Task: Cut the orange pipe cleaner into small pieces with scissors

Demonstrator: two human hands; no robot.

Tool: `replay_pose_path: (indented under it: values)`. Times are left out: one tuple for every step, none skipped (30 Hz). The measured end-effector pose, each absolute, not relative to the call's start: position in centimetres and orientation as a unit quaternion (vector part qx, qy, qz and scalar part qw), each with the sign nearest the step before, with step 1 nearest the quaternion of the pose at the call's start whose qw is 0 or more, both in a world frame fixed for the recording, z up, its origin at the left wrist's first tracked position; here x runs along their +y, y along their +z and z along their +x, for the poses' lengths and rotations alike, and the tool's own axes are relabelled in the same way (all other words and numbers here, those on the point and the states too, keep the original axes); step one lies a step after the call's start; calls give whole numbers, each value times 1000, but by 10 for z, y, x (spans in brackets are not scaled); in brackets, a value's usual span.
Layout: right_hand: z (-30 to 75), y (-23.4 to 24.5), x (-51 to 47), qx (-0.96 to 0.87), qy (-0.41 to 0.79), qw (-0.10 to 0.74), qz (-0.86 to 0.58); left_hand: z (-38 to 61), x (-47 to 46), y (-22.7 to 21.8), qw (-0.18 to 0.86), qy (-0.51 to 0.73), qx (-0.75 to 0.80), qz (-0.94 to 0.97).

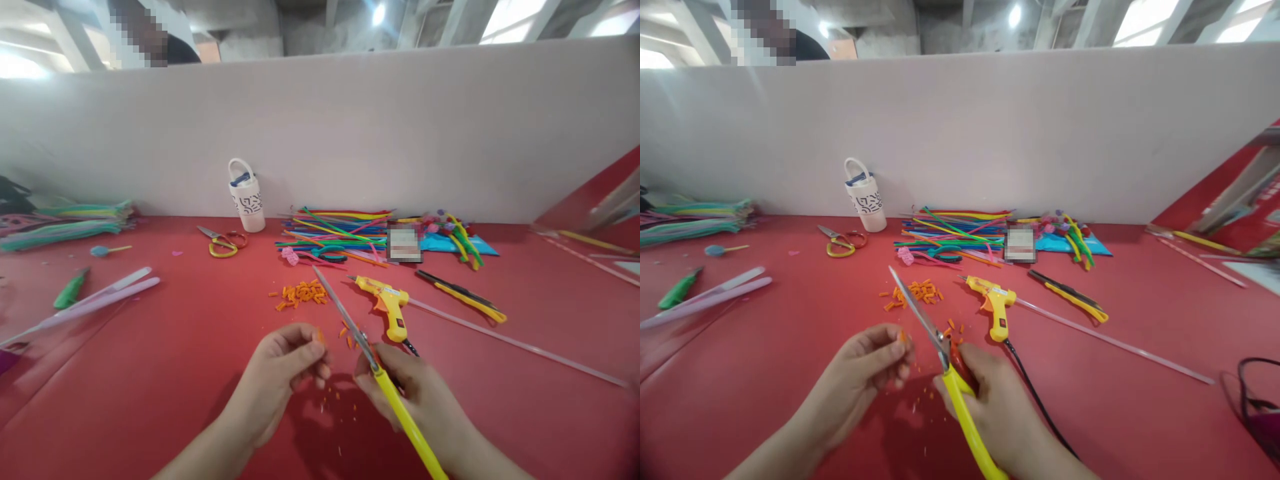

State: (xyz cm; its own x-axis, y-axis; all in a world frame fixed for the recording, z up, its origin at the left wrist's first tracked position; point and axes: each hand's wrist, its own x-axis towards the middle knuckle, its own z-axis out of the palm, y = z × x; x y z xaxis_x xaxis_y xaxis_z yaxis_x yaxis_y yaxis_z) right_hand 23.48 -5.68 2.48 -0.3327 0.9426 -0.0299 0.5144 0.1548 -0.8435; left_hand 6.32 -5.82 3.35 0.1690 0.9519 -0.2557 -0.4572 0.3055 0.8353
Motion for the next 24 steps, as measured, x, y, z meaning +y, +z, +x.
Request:
replay_pose_path:
  values:
    - [234,28,-57,-677,455,285,-504,67,-60,31,721,474,397,313]
    - [234,29,-58,-645,499,297,-497,70,-62,29,740,445,391,319]
    - [234,30,-58,-619,532,304,-491,74,-65,28,754,419,387,325]
    - [234,30,-58,-599,558,307,-486,76,-66,26,765,399,384,329]
    - [235,29,-58,-585,579,305,-480,78,-68,24,771,384,383,333]
    - [236,28,-59,-577,594,301,-473,80,-69,23,775,373,384,336]
    - [237,27,-59,-575,603,298,-465,81,-70,22,776,365,385,341]
    - [237,26,-59,-576,608,297,-458,82,-70,21,776,358,386,348]
    - [237,26,-60,-580,609,297,-453,82,-70,20,773,352,388,357]
    - [237,26,-60,-586,605,297,-450,82,-70,20,768,349,391,368]
    - [236,27,-61,-594,597,296,-451,82,-69,20,759,351,397,377]
    - [236,28,-61,-603,587,293,-455,82,-69,19,748,355,406,386]
    - [235,30,-61,-613,574,287,-460,82,-69,19,737,359,416,394]
    - [234,31,-61,-624,559,283,-466,83,-68,18,726,362,426,401]
    - [234,32,-61,-636,542,280,-473,83,-68,17,717,363,435,406]
    - [233,33,-61,-648,523,279,-479,84,-68,17,710,363,443,409]
    - [234,34,-61,-659,501,282,-485,84,-68,16,706,362,450,410]
    - [234,35,-60,-669,479,286,-491,84,-67,17,701,367,456,408]
    - [235,36,-60,-678,459,289,-496,84,-66,17,695,379,461,401]
    - [237,36,-59,-686,443,290,-499,82,-65,19,686,398,466,392]
    - [239,36,-59,-694,430,286,-501,80,-64,21,675,421,469,385]
    - [240,36,-59,-705,418,278,-501,77,-62,23,661,448,469,378]
    - [242,36,-58,-718,404,264,-502,73,-60,25,646,473,467,374]
    - [244,35,-58,-733,386,246,-504,70,-58,28,633,497,463,371]
